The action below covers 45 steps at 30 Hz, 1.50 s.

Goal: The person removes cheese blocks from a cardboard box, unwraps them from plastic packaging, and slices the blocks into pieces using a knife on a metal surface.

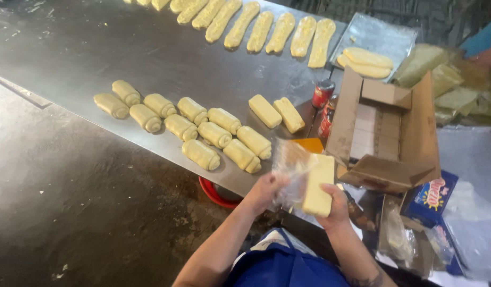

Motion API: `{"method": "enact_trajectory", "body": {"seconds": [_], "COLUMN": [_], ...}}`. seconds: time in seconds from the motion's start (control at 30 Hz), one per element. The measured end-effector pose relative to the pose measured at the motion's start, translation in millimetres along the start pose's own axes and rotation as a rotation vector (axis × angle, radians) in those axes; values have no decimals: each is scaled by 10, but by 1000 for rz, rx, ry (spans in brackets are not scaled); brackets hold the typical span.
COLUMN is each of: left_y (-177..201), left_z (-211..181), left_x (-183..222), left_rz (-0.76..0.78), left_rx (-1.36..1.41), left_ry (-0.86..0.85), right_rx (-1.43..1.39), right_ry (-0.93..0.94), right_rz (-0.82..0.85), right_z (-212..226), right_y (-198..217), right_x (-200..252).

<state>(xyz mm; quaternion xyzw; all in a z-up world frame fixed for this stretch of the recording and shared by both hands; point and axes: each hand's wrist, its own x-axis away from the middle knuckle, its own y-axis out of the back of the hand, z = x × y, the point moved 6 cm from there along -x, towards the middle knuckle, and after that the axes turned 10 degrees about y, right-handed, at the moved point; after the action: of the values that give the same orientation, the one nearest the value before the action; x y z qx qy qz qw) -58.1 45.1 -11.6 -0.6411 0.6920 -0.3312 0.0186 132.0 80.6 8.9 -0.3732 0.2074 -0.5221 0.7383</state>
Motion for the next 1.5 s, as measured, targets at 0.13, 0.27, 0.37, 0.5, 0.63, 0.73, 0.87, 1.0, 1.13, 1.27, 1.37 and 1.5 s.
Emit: {"method": "enact_trajectory", "body": {"seconds": [0.13,0.27,0.37,0.5,0.63,0.73,0.87,1.0,1.13,1.27,1.37,1.5], "left_y": [-170,-178,-196,117,746,1141,1720,2091,2337,2384,2318,2455], "left_z": [-228,-313,-313,-185,-598,-1163,-1760,-1941,-1512,-810,-368,160], "left_x": [365,343,162,-260,-758,-1008,-1212,-788,-273,193,430,573], "left_rz": [130,62,109,-135,-227,-504,-413,-356,-417,-468,-430,-350], "left_rx": [-435,-227,-102,-49,2,-526,138,415,605,716,714,663], "left_ry": [-120,-74,-133,-25,-260,-556,-441,-476,-418,-328,-223,-154], "right_rx": [66,220,225,215,291,300,339,408,686,881,1133,1868], "right_ry": [-76,-206,-233,-330,-310,-338,-407,-386,-276,-167,-155,29], "right_rz": [37,-76,-141,-81,170,242,302,253,89,75,94,199], "right_z": [-106,-249,-393,-366,-114,4,17,-4,-19,-59,-158,-144], "right_y": [-18,63,64,65,-44,-75,-116,-141,-185,-278,-296,-464], "right_x": [-19,3,3,76,64,154,227,112,-285,-832,-1420,-2437]}}
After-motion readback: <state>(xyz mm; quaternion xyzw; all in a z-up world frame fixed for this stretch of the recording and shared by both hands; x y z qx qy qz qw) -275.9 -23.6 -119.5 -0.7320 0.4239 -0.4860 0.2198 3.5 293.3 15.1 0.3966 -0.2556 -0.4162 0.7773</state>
